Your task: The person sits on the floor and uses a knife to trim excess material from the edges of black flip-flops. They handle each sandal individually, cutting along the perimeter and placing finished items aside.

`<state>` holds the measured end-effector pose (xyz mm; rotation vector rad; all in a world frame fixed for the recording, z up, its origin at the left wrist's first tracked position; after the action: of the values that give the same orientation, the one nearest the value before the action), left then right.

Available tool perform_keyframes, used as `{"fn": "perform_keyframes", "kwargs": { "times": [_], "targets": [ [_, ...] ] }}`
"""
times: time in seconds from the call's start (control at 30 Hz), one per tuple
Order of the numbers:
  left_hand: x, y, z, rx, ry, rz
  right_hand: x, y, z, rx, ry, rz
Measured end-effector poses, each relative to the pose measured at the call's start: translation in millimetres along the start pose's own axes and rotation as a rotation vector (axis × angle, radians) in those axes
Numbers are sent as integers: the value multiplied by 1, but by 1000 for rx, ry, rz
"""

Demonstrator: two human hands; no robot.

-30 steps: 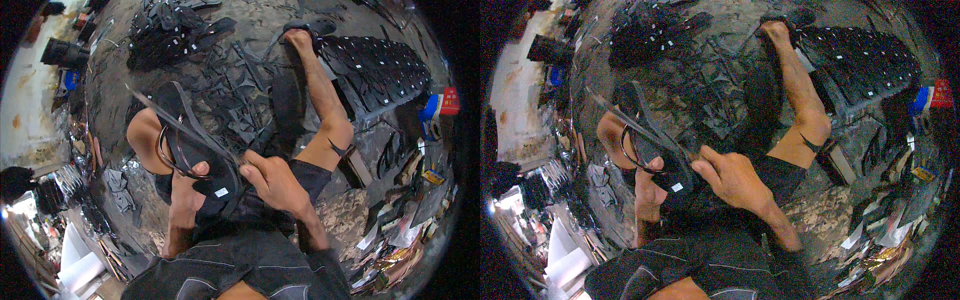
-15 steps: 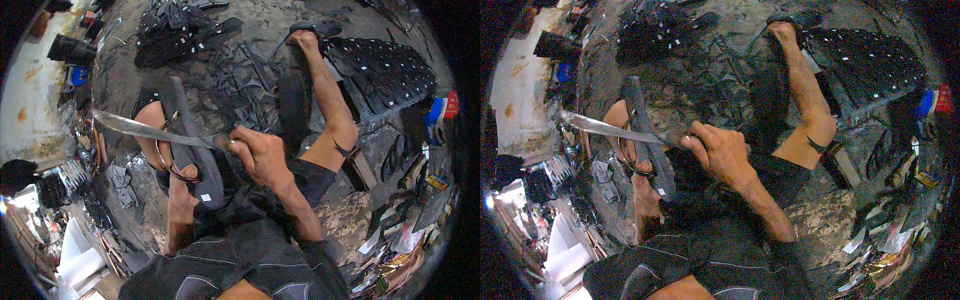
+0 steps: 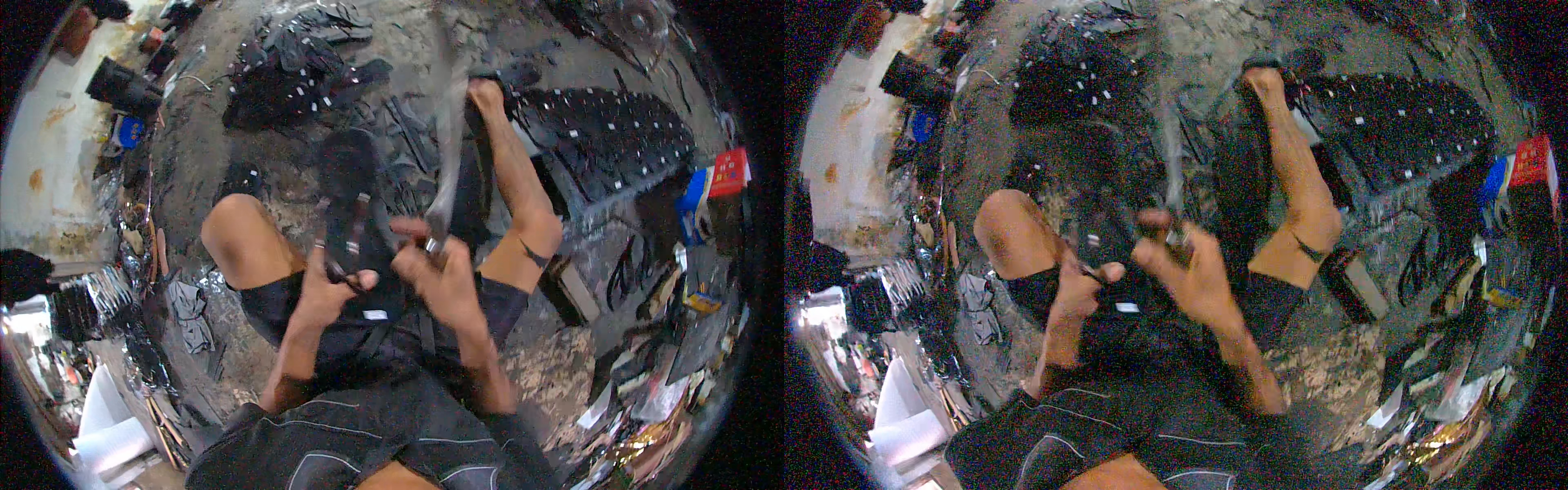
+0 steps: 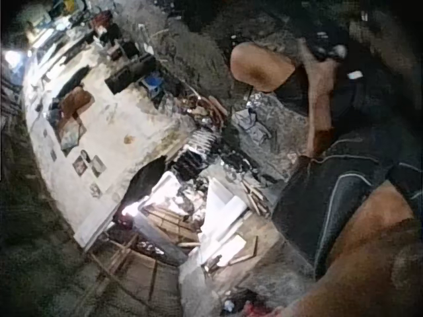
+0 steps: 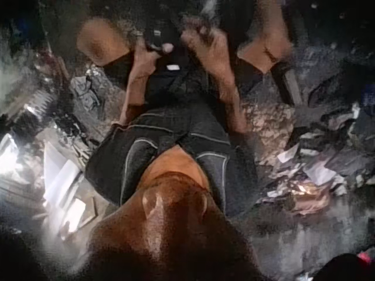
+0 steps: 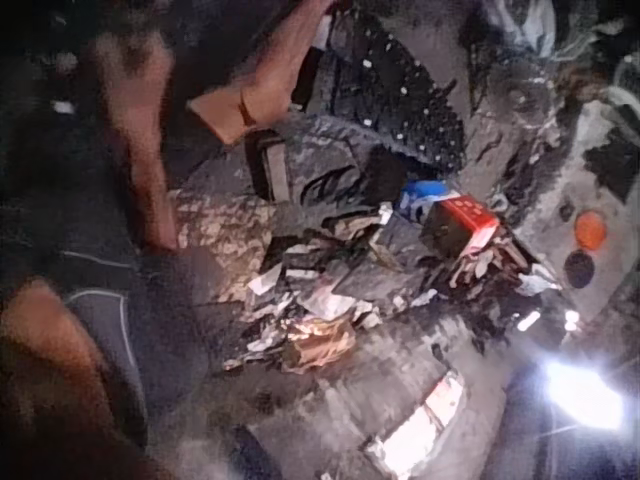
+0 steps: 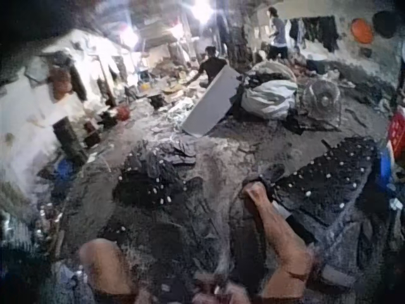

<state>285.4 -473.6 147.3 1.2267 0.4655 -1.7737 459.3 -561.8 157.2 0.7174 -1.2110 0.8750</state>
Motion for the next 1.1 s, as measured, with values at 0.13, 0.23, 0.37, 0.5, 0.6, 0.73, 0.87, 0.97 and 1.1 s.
{"fn": "perform_keyframes", "kwargs": {
  "times": [0.13, 0.23, 0.37, 0.5, 0.6, 0.73, 0.87, 0.97, 1.1],
  "targets": [
    [0, 25, -21, 230, 194, -318, -29, -16, 26, -294, 30, 92],
    [-23, 44, -41, 107, 386, -437, -36, -43, 31, -417, 71, 41],
    [-131, 17, -141, -65, 377, 138, -48, -131, 58, -703, 136, -85],
    [-37, 9, -199, -304, 359, 83, -43, -195, 92, -1046, 171, -18],
    [144, 94, -203, -384, 274, -501, -53, -200, 79, -1098, 220, -31],
    [219, 188, -195, -398, -89, -911, -79, -180, 60, -874, 180, -141],
    [214, 143, -225, -277, -210, -388, -81, -167, 80, -951, 208, -179],
    [134, 108, -193, -50, -47, 244, -88, -176, 82, -926, 132, -147],
    [1, 85, -105, 213, 30, 564, -96, -156, 61, -712, 214, -73]
  ]
}}
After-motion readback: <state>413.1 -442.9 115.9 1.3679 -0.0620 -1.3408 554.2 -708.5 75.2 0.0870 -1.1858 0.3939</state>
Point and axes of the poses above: each hand's wrist, its own z-axis away from the middle knuckle, its own y-axis out of the palm, x = y × z, the point moved 5 cm from there along -z, towards the middle knuckle, and after that the axes turned 7 degrees about z, right-handed, at the moved point
